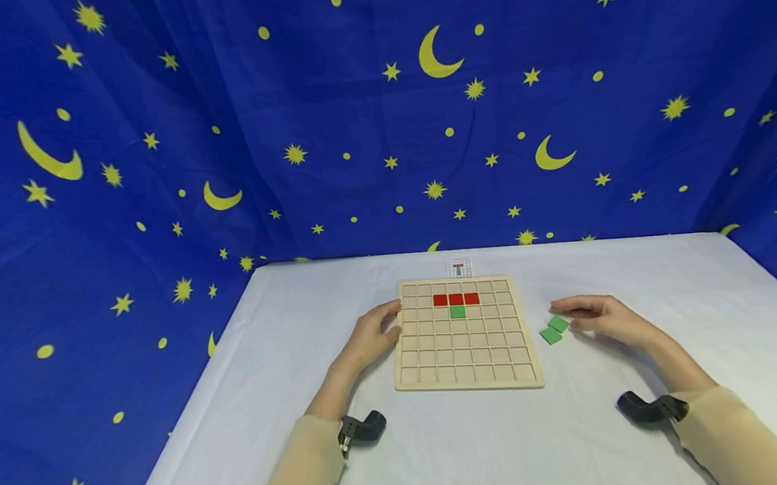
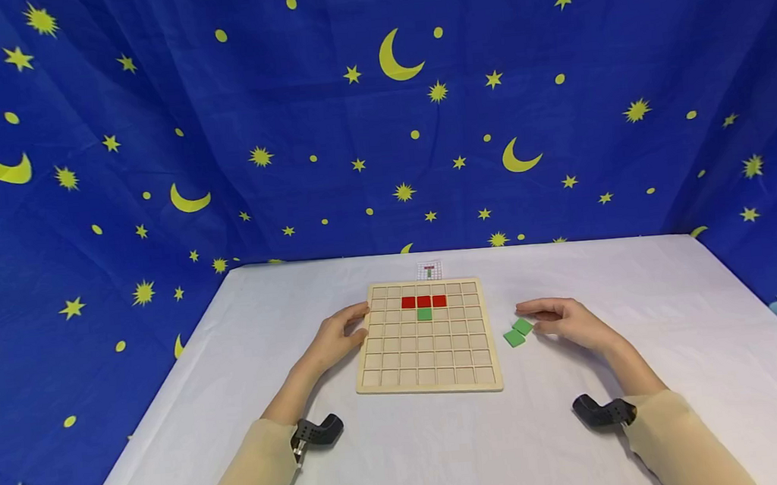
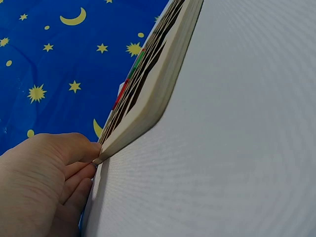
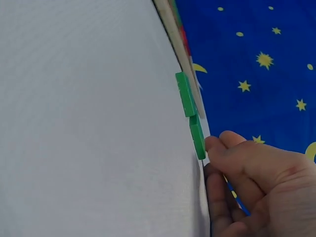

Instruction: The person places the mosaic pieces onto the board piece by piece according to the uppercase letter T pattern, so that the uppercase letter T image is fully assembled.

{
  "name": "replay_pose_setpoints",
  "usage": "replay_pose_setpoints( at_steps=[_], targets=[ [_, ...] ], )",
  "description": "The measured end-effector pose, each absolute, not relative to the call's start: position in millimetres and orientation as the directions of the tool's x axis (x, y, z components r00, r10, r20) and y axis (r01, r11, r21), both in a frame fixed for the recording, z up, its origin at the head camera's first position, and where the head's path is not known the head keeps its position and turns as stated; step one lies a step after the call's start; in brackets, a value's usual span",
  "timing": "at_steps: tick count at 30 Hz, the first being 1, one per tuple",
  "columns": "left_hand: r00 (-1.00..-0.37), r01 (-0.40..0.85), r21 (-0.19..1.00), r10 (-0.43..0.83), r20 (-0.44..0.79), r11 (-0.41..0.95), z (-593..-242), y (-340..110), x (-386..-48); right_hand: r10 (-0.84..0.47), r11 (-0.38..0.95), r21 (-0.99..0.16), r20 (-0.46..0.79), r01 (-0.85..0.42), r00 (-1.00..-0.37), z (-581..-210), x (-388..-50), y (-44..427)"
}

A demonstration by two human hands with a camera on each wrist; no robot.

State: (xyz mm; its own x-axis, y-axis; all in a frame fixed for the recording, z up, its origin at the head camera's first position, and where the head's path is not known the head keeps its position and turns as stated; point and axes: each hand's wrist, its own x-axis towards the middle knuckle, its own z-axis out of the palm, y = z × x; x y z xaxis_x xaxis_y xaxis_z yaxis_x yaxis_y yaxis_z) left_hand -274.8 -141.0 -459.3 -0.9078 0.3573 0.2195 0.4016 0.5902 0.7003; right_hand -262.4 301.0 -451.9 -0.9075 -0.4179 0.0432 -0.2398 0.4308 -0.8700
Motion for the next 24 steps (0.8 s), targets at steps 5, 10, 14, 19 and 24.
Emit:
replay_pose_setpoints(
  at_steps=[5,10,14,19,24],
  targets=[
    [-0.906,0.405,0.7,0.362,0.219,0.589,-460.1,-141.0,-275.7,-0.399,0.477,-0.842,0.046,-0.251,-0.916,-456.8,-262.0,301.4],
    [-0.914,0.387,0.704,0.348,0.209,0.595,-460.1,-140.2,-276.1,-0.391,0.521,-0.808,0.06,-0.275,-0.918,-458.1,-260.7,300.1],
    [-0.918,0.379,0.708,0.342,0.202,0.596,-460.0,-139.8,-276.6,-0.379,0.53,-0.803,0.064,-0.273,-0.923,-458.8,-259.7,299.2],
    [-0.92,0.373,0.707,0.341,0.195,0.601,-459.5,-139.8,-276.2,-0.361,0.559,-0.789,0.047,-0.256,-0.931,-459.4,-258.7,297.8],
    [-0.92,0.373,0.704,0.338,0.198,0.604,-459.2,-139.8,-275.7,-0.36,0.573,-0.777,0.045,-0.259,-0.932,-459.1,-258.4,297.0]
  ],
)
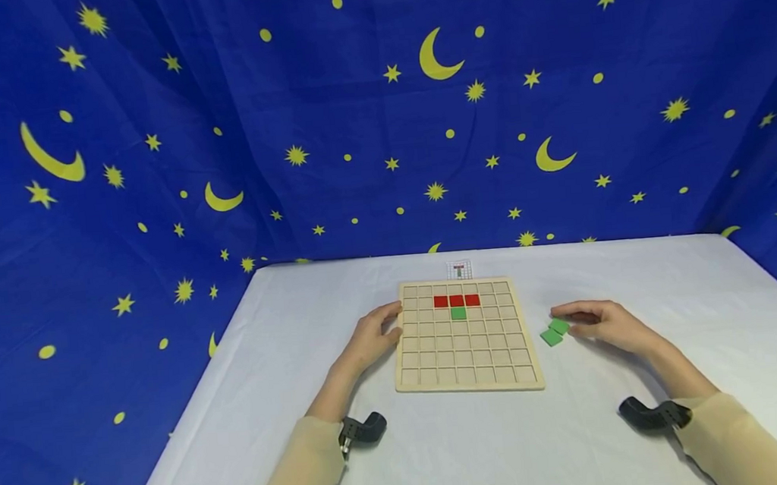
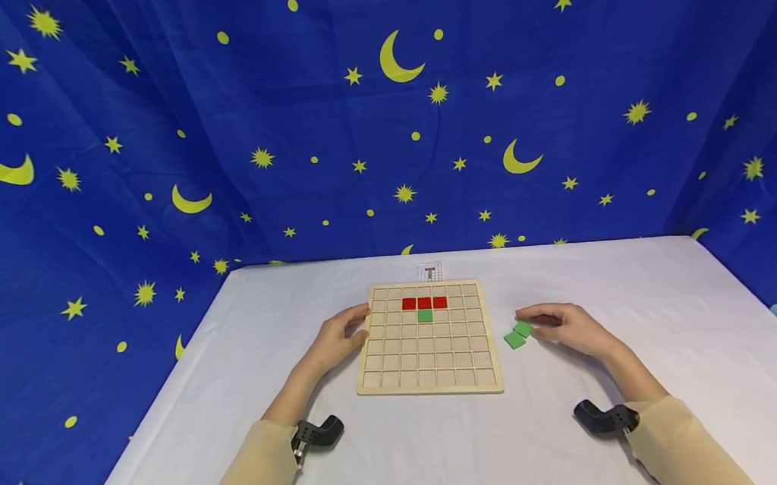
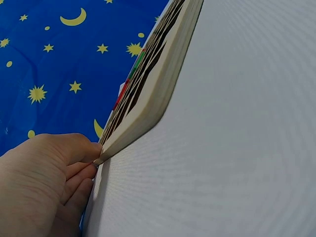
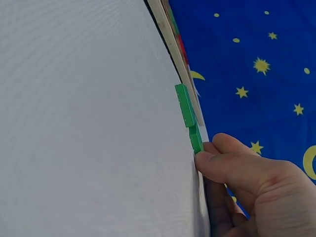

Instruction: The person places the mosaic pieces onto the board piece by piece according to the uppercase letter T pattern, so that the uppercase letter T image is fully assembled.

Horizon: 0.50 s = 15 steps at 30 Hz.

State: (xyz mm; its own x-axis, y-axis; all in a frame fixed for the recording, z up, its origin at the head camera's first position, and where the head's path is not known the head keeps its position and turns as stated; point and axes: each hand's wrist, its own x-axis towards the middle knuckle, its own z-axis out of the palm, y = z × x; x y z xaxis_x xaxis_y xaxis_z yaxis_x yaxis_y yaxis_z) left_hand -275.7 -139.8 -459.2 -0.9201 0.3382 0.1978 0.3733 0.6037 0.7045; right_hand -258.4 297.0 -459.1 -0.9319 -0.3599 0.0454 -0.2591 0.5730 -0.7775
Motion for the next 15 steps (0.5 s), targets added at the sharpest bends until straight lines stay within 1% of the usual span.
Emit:
replay_pose_setpoints(
  at_steps=[6,11,15],
  targets=[
    [-0.914,0.388,0.703,0.349,0.208,0.597,-459.0,-140.0,-275.2,-0.349,0.592,-0.759,0.062,-0.272,-0.935,-459.9,-256.9,296.7],
    [-0.908,0.402,0.7,0.354,0.224,0.59,-458.3,-140.7,-275.1,-0.335,0.602,-0.74,0.109,-0.301,-0.936,-460.5,-256.1,294.8],
    [-0.912,0.391,0.702,0.352,0.211,0.595,-459.0,-140.9,-275.0,-0.305,0.631,-0.716,0.125,-0.299,-0.944,-461.8,-254.2,292.3]
  ],
)
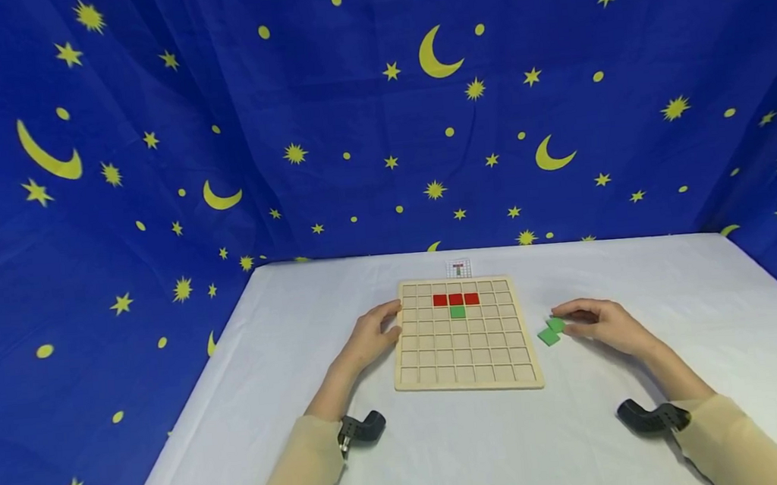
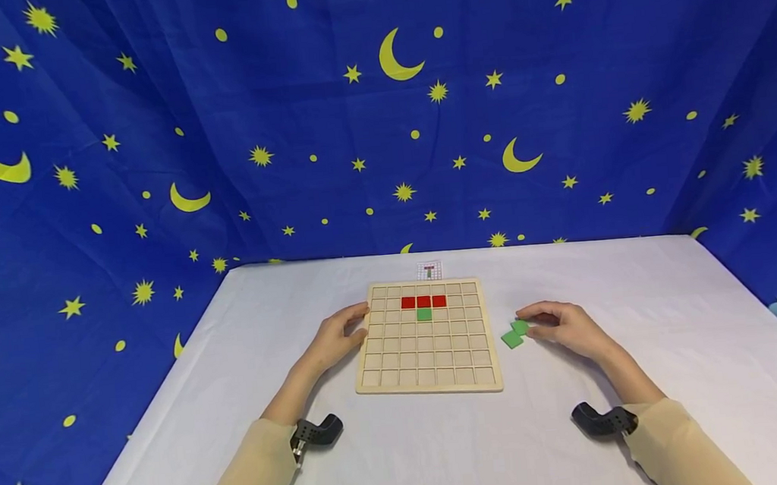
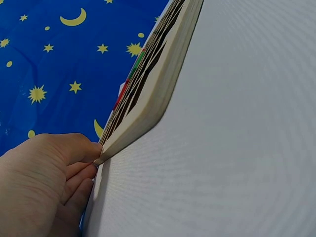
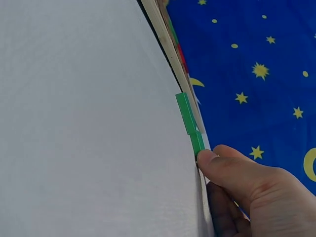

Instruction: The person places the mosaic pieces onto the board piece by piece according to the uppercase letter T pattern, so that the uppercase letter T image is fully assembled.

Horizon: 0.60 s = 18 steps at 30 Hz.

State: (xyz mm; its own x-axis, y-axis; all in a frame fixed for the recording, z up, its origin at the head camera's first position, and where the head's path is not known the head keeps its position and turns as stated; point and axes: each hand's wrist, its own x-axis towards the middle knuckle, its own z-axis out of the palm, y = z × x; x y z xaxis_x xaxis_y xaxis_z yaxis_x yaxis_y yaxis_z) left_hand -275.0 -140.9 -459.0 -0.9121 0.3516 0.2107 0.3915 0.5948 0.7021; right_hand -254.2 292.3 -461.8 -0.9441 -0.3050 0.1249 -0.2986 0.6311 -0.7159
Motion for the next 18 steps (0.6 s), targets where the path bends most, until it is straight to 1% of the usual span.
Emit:
replay_pose_setpoints(
  at_steps=[5,14,18],
  targets=[
    [-0.913,0.389,0.7,0.351,0.206,0.6,-460.2,-141.3,-275.2,-0.279,0.666,-0.687,0.134,-0.292,-0.951,-463.8,-252.9,290.5],
    [-0.906,0.406,0.698,0.359,0.224,0.589,-459.0,-140.8,-274.4,-0.297,0.674,-0.663,0.161,-0.326,-0.941,-464.6,-253.1,290.5],
    [-0.908,0.402,0.699,0.354,0.223,0.591,-458.8,-140.6,-274.0,-0.263,0.654,-0.692,0.173,-0.307,-0.949,-465.1,-252.0,291.7]
  ],
)
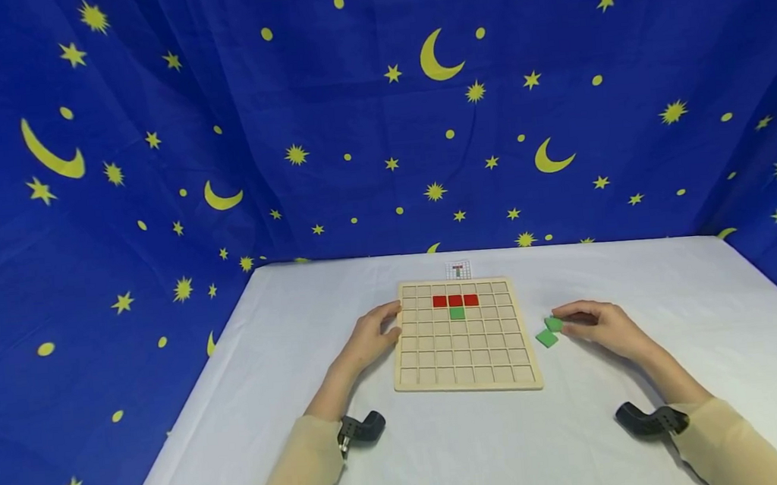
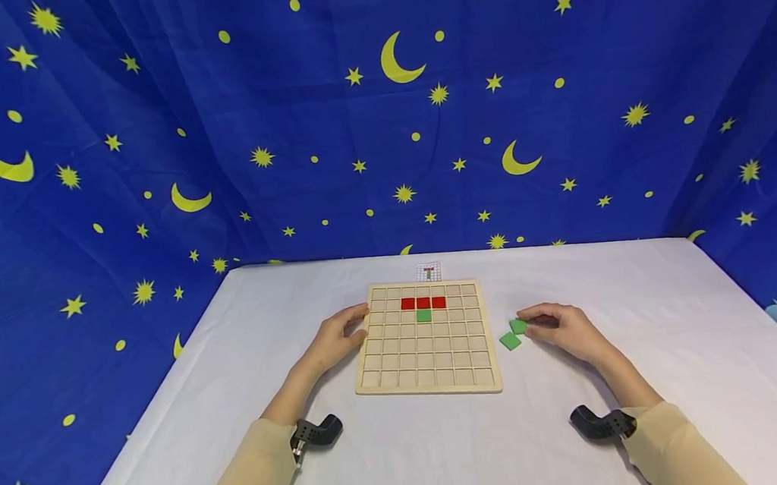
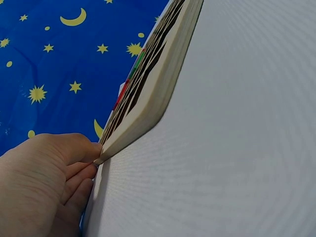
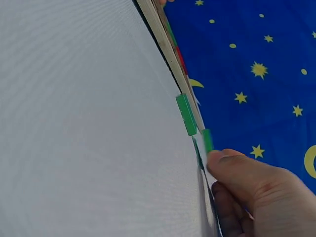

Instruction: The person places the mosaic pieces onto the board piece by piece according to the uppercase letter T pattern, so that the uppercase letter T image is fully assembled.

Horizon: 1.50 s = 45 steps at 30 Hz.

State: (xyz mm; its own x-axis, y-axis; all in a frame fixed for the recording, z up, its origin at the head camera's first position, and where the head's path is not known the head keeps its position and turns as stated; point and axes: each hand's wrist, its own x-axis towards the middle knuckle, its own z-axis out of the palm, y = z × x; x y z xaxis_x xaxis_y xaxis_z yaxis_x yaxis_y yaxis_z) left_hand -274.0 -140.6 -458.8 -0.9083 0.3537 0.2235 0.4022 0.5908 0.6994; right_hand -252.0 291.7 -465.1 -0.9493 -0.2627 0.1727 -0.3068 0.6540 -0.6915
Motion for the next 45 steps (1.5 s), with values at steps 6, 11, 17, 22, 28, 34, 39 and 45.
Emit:
replay_pose_setpoints(
  at_steps=[6,11,17,22,28,34,39,45],
  targets=[
    [-0.904,0.409,0.701,0.365,0.223,0.585,-462,-141,-274,-0.194,0.559,-0.787,0.182,-0.26,-0.964,-459,-252,297],
    [-0.904,0.414,0.692,0.36,0.232,0.592,-462,-141,-276,-0.152,0.538,-0.81,0.178,-0.232,-0.972,-439,-254,295],
    [-0.903,0.415,0.691,0.358,0.236,0.592,-461,-142,-277,-0.13,0.54,-0.816,0.162,-0.207,-0.978,-421,-255,281],
    [-0.906,0.408,0.696,0.356,0.229,0.59,-461,-142,-277,-0.13,0.504,-0.839,0.163,-0.207,-0.978,-414,-255,263],
    [-0.908,0.403,0.698,0.352,0.226,0.591,-463,-141,-278,-0.164,0.482,-0.847,0.163,-0.224,-0.973,-405,-254,238],
    [-0.903,0.417,0.694,0.356,0.242,0.586,-461,-141,-279,-0.191,0.473,-0.835,0.214,-0.281,-0.958,-402,-255,216],
    [-0.901,0.421,0.692,0.357,0.246,0.587,-459,-141,-278,-0.203,0.446,-0.842,0.237,-0.305,-0.95,-403,-258,198],
    [-0.905,0.411,0.695,0.353,0.236,0.59,-459,-140,-275,-0.237,0.429,-0.843,0.241,-0.323,-0.941,-406,-256,175]
  ],
)
